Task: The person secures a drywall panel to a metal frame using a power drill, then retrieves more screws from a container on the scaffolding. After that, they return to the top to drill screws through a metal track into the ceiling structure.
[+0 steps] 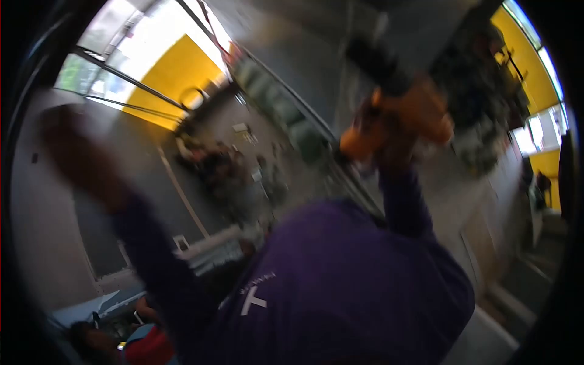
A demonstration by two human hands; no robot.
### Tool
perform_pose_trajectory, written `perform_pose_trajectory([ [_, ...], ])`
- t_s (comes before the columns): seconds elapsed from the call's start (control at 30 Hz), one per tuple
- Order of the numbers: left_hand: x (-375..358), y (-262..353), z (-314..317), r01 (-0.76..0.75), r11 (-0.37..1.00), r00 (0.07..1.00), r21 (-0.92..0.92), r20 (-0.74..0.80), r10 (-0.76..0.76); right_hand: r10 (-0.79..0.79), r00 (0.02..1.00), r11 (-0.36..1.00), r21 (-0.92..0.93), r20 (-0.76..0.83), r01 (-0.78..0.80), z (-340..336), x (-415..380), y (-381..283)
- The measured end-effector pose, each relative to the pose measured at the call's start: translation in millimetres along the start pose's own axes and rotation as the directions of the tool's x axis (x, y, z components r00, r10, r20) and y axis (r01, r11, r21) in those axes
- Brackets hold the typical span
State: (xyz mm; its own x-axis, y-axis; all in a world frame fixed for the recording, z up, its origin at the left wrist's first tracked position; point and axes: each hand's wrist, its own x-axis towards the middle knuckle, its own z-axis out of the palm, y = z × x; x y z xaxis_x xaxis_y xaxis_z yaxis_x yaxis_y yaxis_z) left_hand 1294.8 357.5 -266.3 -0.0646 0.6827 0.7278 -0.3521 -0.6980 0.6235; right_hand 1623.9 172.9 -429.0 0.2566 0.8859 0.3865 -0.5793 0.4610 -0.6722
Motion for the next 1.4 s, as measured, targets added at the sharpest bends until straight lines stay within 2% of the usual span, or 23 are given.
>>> perform_pose_trajectory([
  [0.03, 20.2, 12.3, 0.6, -0.124, 0.979, 0.992, 0.160, 0.028, 0.121, -0.134, 0.991, 0.978, -0.161, 0.010, 0.134, 10.6, 11.9, -13.6],
  [0.1, 51.3, 33.8, 2.1, -0.319, 0.872, 0.948, 0.371, 0.103, 0.302, -0.237, 0.970, 0.947, -0.214, 0.044, 0.241, 5.6, 17.5, -34.1],
  [0.17, 70.4, 46.9, -4.4, -0.445, 0.745, 0.893, 0.497, 0.187, 0.409, -0.302, 0.953, 0.925, -0.235, 0.022, 0.299, 9.4, 16.9, -41.3],
  [0.3, 99.1, 67.8, -5.4, -0.616, 0.375, 0.759, 0.693, 0.396, 0.516, -0.340, 0.939, 0.911, -0.229, 0.056, 0.344, 8.6, 18.7, -39.7],
  [0.4, 120.5, 76.1, 1.2, -0.641, 0.057, 0.669, 0.765, 0.522, 0.528, -0.310, 0.950, 0.931, -0.214, -0.042, 0.295, 22.1, 12.8, -18.0],
  [0.5, 135.6, 90.4, 2.1, -0.699, -0.057, 0.595, 0.713, 0.624, 0.506, -0.208, 0.978, 0.968, -0.146, -0.003, 0.206, 30.3, 17.1, 1.8],
  [0.53, 140.3, 94.5, 2.9, -0.718, -0.078, 0.571, 0.692, 0.649, 0.503, -0.215, 0.976, 0.960, -0.189, -0.040, 0.204, 38.6, 20.0, 6.9],
  [0.6, 153.3, 107.3, 7.4, -0.737, -0.157, 0.514, 0.657, 0.696, 0.502, -0.159, 0.986, 0.977, -0.151, -0.044, 0.151, 46.2, 25.6, 18.0],
  [0.7, 177.2, 145.5, 22.3, -0.740, -0.353, 0.381, 0.573, 0.789, 0.482, -0.114, 0.993, 0.987, -0.115, 0.014, 0.115, 57.9, 52.4, 39.8],
  [0.8, 190.6, 193.9, 42.7, -0.680, -0.575, 0.232, 0.454, 0.878, 0.419, -0.068, 0.995, 0.997, -0.028, 0.071, 0.070, 66.8, 77.9, 66.0],
  [0.9, 197.7, 242.7, 62.7, -0.534, -0.779, 0.119, 0.327, 0.942, 0.314, -0.004, 0.995, 0.999, 0.043, 0.102, 0.000, 91.7, 100.0, 79.7],
  [0.93, 195.5, 248.3, 67.6, -0.482, -0.823, 0.114, 0.301, 0.953, 0.282, 0.036, 0.992, 0.997, 0.061, 0.122, -0.043, 95.3, 109.8, 82.9],
  [0.97, 191.6, 251.7, 75.3, -0.439, -0.848, 0.152, 0.296, 0.955, 0.254, 0.038, 0.988, 0.995, 0.081, 0.149, -0.051, 98.0, 119.0, 85.7],
  [1.0, 179.1, 248.1, 85.2, -0.364, -0.842, 0.354, 0.398, 0.895, 0.270, 0.048, 0.984, 0.993, 0.097, 0.170, -0.065, 99.9, 129.4, 87.5],
  [1.1, 186.9, 248.6, 79.8, -0.306, -0.879, 0.342, 0.366, 0.904, 0.257, 0.039, 0.969, 0.993, 0.098, 0.244, -0.064, 107.1, 158.0, 88.6],
  [1.17, 185.7, 253.0, 86.6, -0.460, -0.843, 0.171, 0.278, 0.960, 0.223, 0.013, 0.960, 0.993, 0.108, 0.281, -0.045, 105.8, 170.3, 88.5],
  [1.2, 182.5, 251.5, 87.0, -0.403, -0.861, 0.235, 0.312, 0.944, 0.232, 0.013, 0.954, 0.990, 0.129, 0.301, -0.054, 105.6, 181.9, 92.0],
  [1.3, 175.4, 247.8, 107.1, -0.451, -0.844, 0.309, 0.291, 0.938, 0.158, 0.004, 0.940, 0.980, 0.185, 0.342, -0.072, 92.9, 214.7, 99.7],
  [1.37, 168.7, 243.3, 115.0, -0.369, -0.870, 0.367, 0.327, 0.911, 0.187, -0.023, 0.929, 0.977, 0.206, 0.369, -0.058, 98.7, 234.6, 98.5],
  [1.4, 169.0, 239.1, 120.4, -0.386, -0.865, 0.363, 0.321, 0.915, 0.178, -0.023, 0.924, 0.974, 0.216, 0.382, -0.065, 97.6, 243.8, 102.1],
])
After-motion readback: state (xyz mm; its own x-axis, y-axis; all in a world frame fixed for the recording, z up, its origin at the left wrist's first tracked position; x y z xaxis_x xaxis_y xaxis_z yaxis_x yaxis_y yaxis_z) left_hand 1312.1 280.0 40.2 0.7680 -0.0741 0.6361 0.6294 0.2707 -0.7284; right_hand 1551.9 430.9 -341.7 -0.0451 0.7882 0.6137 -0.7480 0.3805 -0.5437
